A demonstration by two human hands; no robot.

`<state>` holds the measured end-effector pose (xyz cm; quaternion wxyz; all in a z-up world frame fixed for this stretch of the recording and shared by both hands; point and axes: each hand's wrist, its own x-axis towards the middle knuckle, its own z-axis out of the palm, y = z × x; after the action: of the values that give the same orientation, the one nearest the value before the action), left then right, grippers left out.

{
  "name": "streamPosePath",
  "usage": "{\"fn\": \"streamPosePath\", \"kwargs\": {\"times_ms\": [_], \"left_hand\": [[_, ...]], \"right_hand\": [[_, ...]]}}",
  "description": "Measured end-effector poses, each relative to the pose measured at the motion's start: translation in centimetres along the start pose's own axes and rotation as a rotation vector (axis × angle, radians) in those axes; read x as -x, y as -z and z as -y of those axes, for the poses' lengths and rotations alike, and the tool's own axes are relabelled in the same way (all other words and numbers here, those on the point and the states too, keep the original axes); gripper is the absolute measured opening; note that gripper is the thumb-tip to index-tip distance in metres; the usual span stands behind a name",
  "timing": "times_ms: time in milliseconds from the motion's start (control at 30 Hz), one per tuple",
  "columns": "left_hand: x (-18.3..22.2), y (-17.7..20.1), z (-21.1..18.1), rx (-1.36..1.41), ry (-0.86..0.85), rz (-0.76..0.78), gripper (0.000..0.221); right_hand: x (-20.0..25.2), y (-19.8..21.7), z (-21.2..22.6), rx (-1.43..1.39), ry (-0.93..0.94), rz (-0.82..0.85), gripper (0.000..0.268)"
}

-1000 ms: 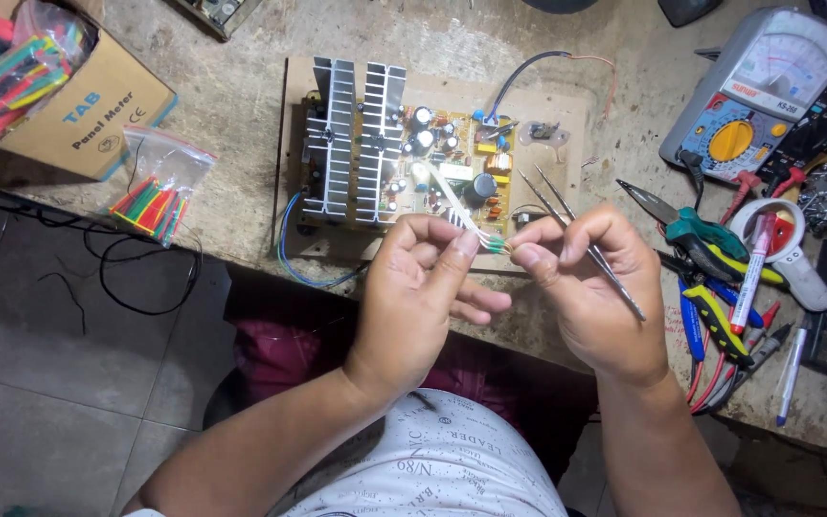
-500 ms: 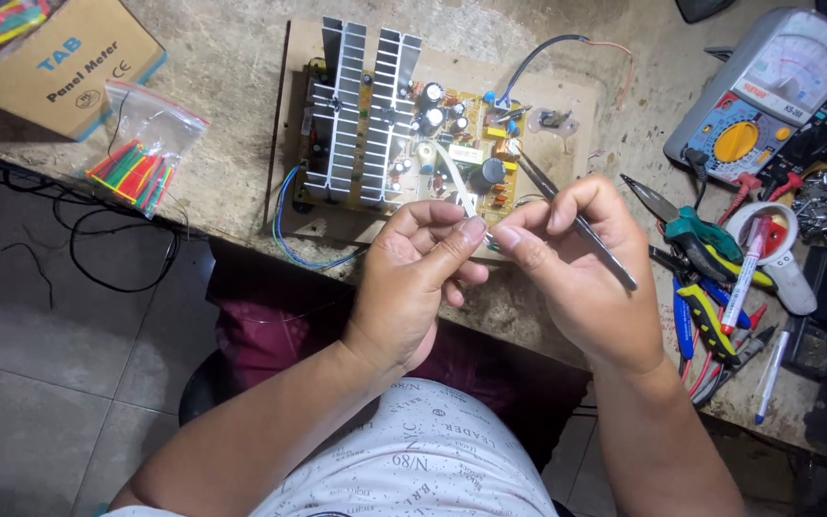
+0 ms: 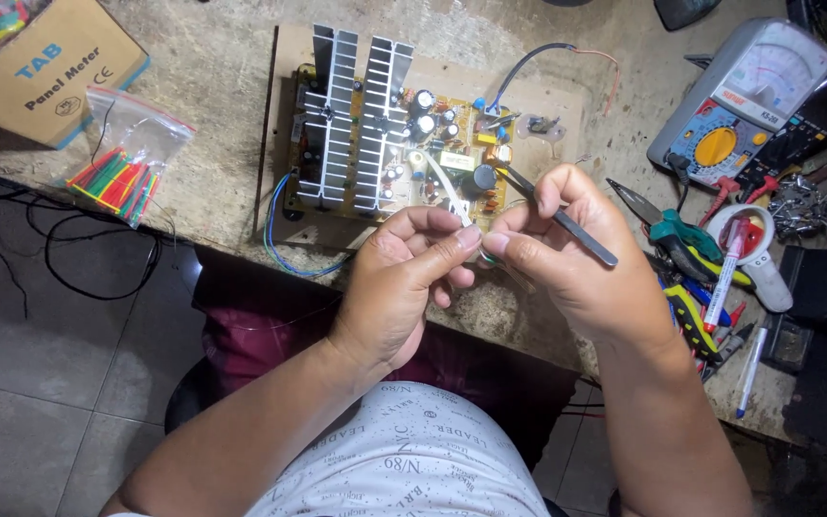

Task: Performing final testing on an electronic circuit board by probing test points with a multimeter and preparing wire connections.

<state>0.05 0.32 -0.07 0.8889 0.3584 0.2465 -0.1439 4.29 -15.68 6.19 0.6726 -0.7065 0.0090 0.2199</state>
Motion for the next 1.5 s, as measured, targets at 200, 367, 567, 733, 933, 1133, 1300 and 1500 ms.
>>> {"fn": "streamPosePath", "kwargs": {"times_ms": [200,367,567,733,933,1133,1300,1500], "left_hand": [[0.3,-0.2,-0.6,0.009,0.024,0.049,0.017],[0.3,0.0,-0.4,-0.001,0.025,0.069,0.015],[-0.1,0.5,-0.1,0.008,0.023,0.093,0.018],[-0.1,0.3,-0.2,0.071,0.018,0.093,0.025],[-0.2,0.1,-0.4,0.131,0.074,0.074,0.032],[-0.2,-0.2,-0.4,0.126,0.022,0.134,0.024],[-0.6,0.1,0.1,0.132,-0.041,0.189,0.012],[-0.9,-0.2,0.1,0.097,-0.127,0.245,0.019]], "right_hand": [[0.2,-0.6,0.5,-0.012,0.025,0.019,0.04],[0.2,-0.2,0.1,0.003,0.011,0.019,0.039],[0.5,-0.4,0.7,0.033,0.008,-0.042,0.037],[1.8,0.4,0.4,0.062,0.24,-0.102,0.014],[5.2,-0.1,0.0,0.365,0.384,-0.317,0.06],[7.1,-0.2,-2.7,0.291,0.532,-0.463,0.018],[7.3,-1.5,-1.9,0.458,0.511,-0.478,0.032],[7.0,-2.1,-0.4,0.958,0.799,-0.303,0.022]]}}
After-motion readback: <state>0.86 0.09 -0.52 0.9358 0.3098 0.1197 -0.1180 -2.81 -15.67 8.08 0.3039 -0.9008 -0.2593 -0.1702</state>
